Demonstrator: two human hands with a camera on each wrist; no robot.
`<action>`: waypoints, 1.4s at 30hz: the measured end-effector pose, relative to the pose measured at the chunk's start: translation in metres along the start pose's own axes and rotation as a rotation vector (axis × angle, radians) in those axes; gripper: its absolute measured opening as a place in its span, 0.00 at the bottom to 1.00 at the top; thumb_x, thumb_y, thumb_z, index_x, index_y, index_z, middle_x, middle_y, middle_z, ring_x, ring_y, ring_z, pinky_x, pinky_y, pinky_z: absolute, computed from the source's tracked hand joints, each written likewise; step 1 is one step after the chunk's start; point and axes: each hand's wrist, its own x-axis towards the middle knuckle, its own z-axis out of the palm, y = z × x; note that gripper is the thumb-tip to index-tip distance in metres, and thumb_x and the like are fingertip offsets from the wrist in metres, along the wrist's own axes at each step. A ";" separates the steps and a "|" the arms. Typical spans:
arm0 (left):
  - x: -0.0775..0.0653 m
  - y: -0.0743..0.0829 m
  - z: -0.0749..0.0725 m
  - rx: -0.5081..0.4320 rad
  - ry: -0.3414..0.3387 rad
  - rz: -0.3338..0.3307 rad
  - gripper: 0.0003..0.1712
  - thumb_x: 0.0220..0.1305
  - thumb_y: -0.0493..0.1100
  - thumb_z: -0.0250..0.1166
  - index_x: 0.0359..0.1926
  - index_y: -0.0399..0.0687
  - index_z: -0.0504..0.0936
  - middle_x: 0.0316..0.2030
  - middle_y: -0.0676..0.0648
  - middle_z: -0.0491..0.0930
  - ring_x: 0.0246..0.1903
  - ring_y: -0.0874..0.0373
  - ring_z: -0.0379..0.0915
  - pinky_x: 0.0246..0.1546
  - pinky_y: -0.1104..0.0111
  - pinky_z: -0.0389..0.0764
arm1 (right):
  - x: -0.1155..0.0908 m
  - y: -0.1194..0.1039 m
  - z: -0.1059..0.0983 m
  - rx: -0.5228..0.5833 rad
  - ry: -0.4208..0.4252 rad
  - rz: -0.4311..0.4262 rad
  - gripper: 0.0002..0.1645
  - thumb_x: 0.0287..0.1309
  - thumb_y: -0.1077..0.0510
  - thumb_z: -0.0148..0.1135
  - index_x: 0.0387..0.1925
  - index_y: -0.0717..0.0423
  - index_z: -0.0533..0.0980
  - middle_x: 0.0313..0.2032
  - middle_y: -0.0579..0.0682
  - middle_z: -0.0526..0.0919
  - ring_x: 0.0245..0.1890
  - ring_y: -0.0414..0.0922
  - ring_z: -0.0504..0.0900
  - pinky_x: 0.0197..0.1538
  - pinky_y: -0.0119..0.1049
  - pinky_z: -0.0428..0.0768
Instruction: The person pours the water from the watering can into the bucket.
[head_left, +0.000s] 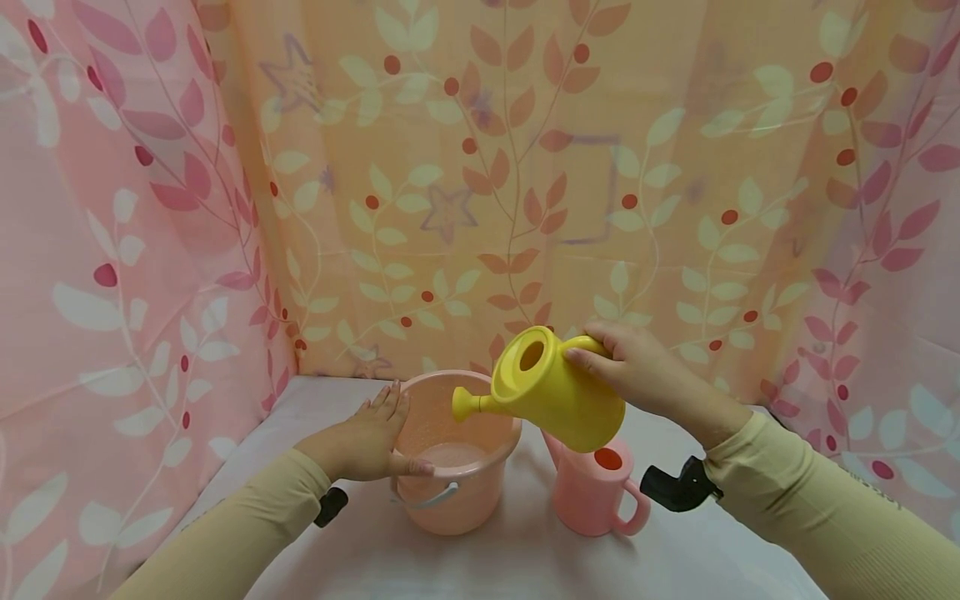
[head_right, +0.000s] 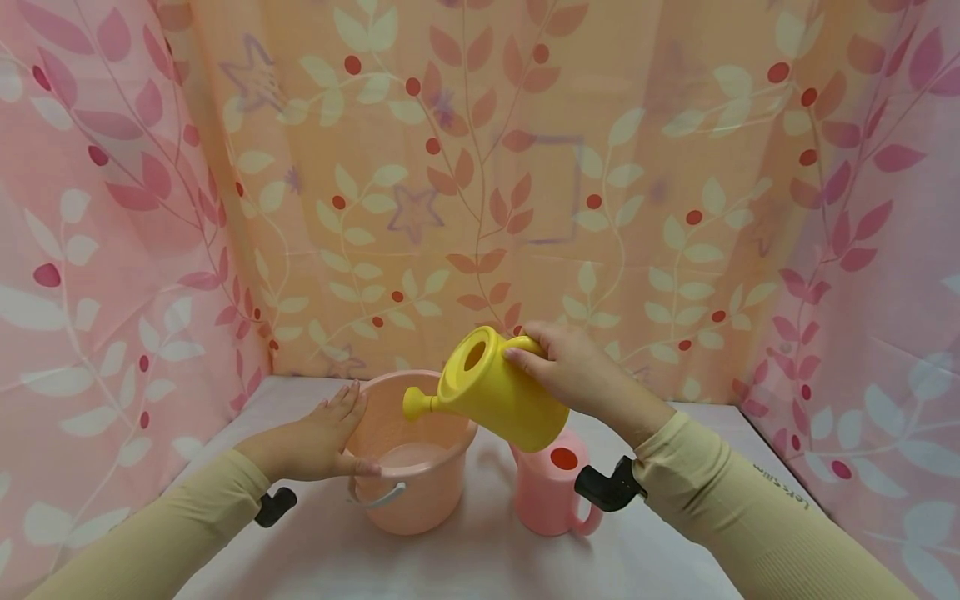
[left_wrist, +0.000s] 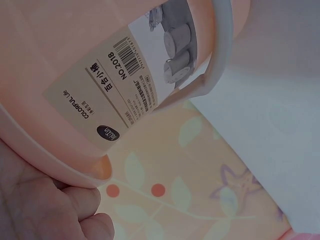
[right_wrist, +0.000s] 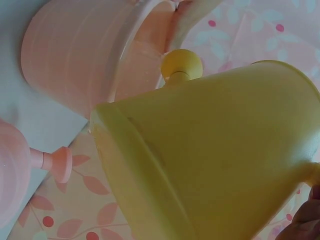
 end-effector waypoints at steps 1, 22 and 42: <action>0.000 0.000 0.000 -0.001 0.001 -0.001 0.68 0.36 0.82 0.42 0.64 0.33 0.42 0.64 0.35 0.34 0.64 0.46 0.28 0.59 0.52 0.42 | 0.000 0.000 0.000 0.000 0.001 0.000 0.14 0.53 0.43 0.54 0.27 0.49 0.71 0.21 0.49 0.71 0.25 0.46 0.71 0.27 0.36 0.72; 0.000 0.001 -0.001 -0.015 0.001 -0.002 0.68 0.36 0.81 0.43 0.64 0.33 0.43 0.64 0.35 0.35 0.64 0.46 0.28 0.59 0.52 0.41 | 0.000 0.000 0.000 -0.004 0.004 -0.009 0.14 0.53 0.44 0.54 0.26 0.50 0.71 0.20 0.49 0.71 0.24 0.46 0.71 0.26 0.35 0.73; 0.000 0.002 -0.001 -0.009 -0.006 -0.008 0.68 0.36 0.81 0.44 0.64 0.33 0.42 0.64 0.35 0.35 0.63 0.44 0.29 0.59 0.51 0.42 | 0.001 0.001 0.000 -0.004 0.000 -0.006 0.16 0.53 0.43 0.54 0.28 0.51 0.72 0.21 0.49 0.70 0.24 0.45 0.70 0.27 0.35 0.71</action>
